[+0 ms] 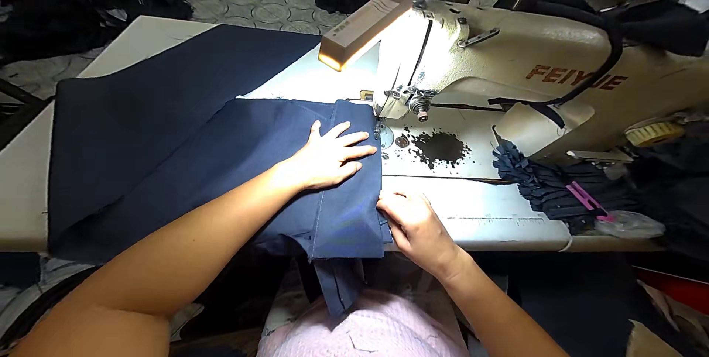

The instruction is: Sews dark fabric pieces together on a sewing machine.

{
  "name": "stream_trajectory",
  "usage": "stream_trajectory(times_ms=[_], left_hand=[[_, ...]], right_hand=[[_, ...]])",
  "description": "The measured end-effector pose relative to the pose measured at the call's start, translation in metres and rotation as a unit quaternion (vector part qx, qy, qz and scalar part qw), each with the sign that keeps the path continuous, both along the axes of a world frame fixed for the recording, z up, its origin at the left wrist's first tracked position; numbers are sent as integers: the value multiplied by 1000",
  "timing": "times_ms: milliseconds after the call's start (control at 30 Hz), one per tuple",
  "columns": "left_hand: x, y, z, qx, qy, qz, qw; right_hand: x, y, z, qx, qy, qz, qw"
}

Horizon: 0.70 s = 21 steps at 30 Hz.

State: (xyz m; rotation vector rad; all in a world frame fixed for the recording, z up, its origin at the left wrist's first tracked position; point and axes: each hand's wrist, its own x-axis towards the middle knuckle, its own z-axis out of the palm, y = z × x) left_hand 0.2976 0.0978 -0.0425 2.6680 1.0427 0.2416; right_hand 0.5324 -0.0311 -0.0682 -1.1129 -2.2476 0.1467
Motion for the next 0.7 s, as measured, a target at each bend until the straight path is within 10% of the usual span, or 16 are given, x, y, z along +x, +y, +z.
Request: stream_trajectory(times_ms=[200, 400, 700], left_hand=[[4, 7, 10, -19, 21, 14, 1000], [6, -105, 24, -9, 57, -23, 998], [2, -132, 1, 42, -77, -25, 996]], right_hand=[[0, 9, 1, -12, -9, 2, 1000], [8, -16, -9, 21, 11, 30, 999], [12, -25, -20, 39, 48, 28, 998]])
